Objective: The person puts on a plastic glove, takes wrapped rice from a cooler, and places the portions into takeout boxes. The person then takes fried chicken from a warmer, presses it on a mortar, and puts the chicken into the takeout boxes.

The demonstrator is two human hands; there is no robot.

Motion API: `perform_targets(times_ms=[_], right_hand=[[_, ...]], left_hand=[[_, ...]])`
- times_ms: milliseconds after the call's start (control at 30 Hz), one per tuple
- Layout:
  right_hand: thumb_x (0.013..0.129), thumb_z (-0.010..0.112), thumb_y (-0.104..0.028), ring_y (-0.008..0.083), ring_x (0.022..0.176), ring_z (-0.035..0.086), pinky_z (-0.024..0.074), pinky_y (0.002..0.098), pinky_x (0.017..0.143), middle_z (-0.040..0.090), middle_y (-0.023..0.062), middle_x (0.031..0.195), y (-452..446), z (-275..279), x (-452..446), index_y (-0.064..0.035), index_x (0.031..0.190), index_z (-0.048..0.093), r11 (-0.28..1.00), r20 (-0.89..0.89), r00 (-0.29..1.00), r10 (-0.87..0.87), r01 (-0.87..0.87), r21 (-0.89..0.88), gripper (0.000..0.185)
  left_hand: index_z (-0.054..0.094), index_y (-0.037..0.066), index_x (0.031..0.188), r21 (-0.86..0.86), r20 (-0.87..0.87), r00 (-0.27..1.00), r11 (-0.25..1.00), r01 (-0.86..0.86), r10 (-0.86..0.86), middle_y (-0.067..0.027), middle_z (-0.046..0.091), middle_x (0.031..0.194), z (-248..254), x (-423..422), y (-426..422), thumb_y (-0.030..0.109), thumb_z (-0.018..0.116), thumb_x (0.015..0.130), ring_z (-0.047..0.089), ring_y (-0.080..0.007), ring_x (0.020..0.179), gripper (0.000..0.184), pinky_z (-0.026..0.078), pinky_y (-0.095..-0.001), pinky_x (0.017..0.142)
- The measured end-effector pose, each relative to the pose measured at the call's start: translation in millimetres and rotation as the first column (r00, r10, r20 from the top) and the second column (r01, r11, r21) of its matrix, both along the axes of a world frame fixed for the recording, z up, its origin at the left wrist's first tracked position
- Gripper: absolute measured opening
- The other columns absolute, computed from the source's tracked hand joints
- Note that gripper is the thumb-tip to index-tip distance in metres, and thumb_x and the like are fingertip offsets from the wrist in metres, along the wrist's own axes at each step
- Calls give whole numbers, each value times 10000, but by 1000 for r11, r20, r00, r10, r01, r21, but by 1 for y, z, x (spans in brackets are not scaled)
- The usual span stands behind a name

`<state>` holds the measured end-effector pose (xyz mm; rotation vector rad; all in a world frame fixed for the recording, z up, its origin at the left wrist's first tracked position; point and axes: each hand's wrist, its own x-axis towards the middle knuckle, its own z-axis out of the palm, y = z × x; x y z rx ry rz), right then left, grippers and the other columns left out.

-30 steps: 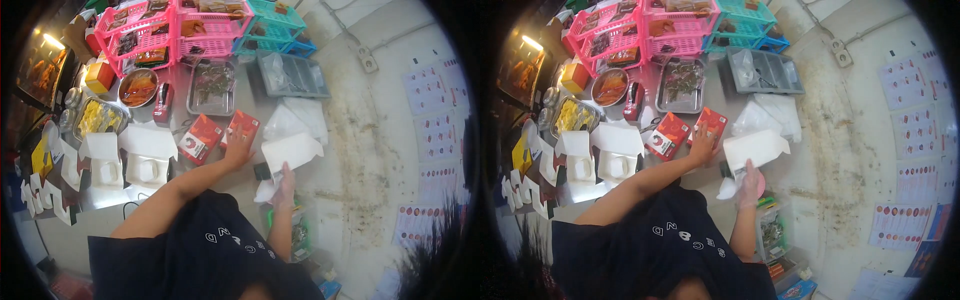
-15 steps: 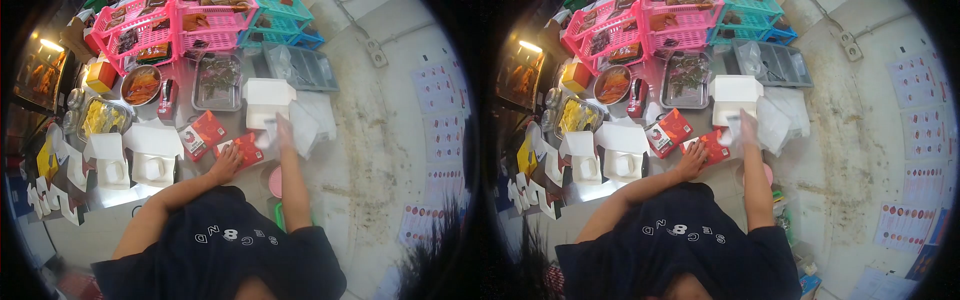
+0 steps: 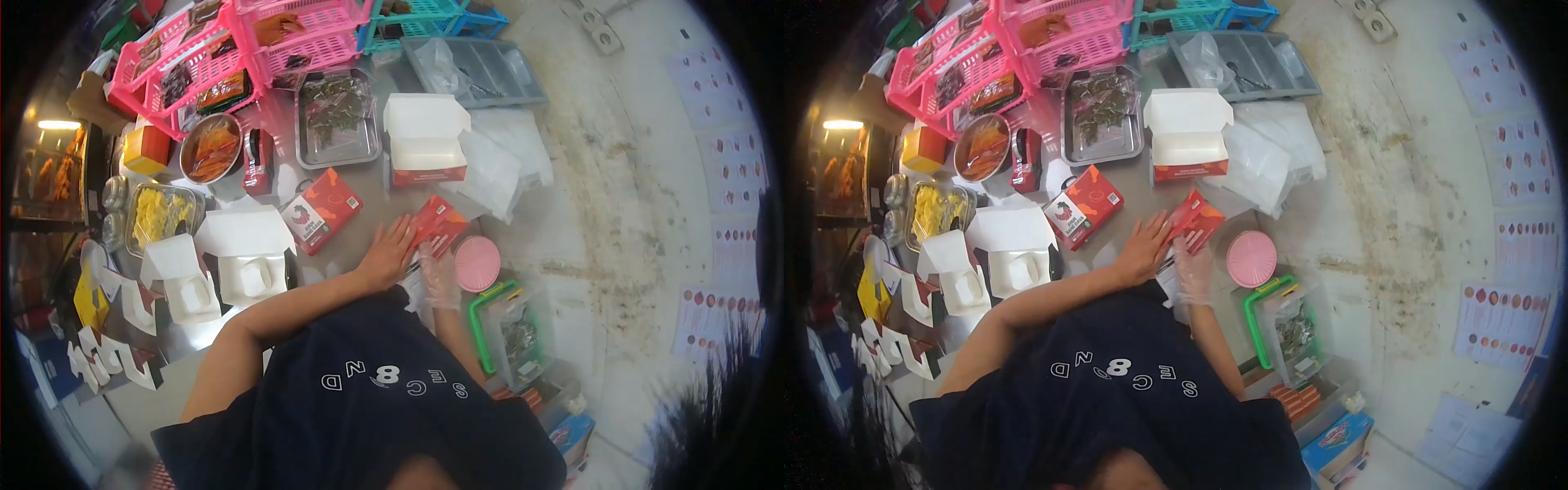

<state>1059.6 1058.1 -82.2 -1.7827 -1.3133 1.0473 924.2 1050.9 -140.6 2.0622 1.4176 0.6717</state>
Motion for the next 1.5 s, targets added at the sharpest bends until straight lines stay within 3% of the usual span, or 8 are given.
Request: perform_targets(times_ms=[267,400,467,667,733,833,933,1500], right_hand=[[880,638,-160,269,967,649,503,368,866,660,137,1101,-9,-98,81,19,1224,548,998,242,970,31,-44,50,399],[891,632,-155,280,1084,608,485,374,930,599,121,1222,-18,-39,67,-12,1339,478,971,-312,921,-234,206,-120,494],[895,616,-136,255,1179,561,459,362,966,533,119,1361,-23,-4,60,-25,1422,420,911,-481,801,-355,180,-371,574],[925,624,-234,242,805,688,570,362,678,672,95,988,-20,-25,52,-30,1245,559,901,-502,800,-328,107,-420,385],[929,563,-277,235,1072,605,507,339,828,581,126,1242,-19,-64,62,-18,1366,501,895,-566,754,-333,63,-442,511],[956,498,-338,269,1122,583,466,374,917,596,178,1233,2,-90,61,19,1328,538,854,-364,893,-266,44,-518,517],[962,469,-369,309,1161,565,437,403,957,586,219,1254,22,-129,53,41,1269,559,868,-230,948,-218,80,-490,519],[930,545,-328,377,883,664,491,464,773,678,226,875,31,-50,11,10,946,652,991,354,929,-108,72,114,355]], left_hand=[[426,19,1426,-260,325,945,963,64,25,-223,446,1444,66,1,8,227,445,1007,419,-367,1350,469,336,-417,1114],[486,20,1386,-461,359,918,887,15,171,-203,605,1276,69,-39,40,240,452,1025,583,-316,1200,424,452,-410,1016],[541,14,1333,-802,597,524,467,372,608,-164,649,1211,101,-63,60,280,482,1024,662,-251,1053,412,503,-390,948],[534,50,1348,-532,380,899,846,21,217,-71,642,1048,-32,-62,77,394,580,975,604,-200,773,509,491,-301,730],[533,22,1340,-781,595,108,604,-158,797,-119,632,1162,-70,-87,84,384,620,943,629,-233,878,544,501,-365,796],[449,26,1412,1,59,826,827,-562,561,-246,490,1369,-38,-117,59,417,696,855,536,-346,1197,724,431,-516,967],[308,12,1480,42,-550,736,894,-447,394,-361,280,1476,-7,-107,20,361,641,854,269,-508,1388,790,228,-632,1096],[235,-94,1470,152,-357,831,904,-399,427,-311,176,1551,-53,-97,0,315,544,909,123,-507,1445,760,125,-745,1069]])
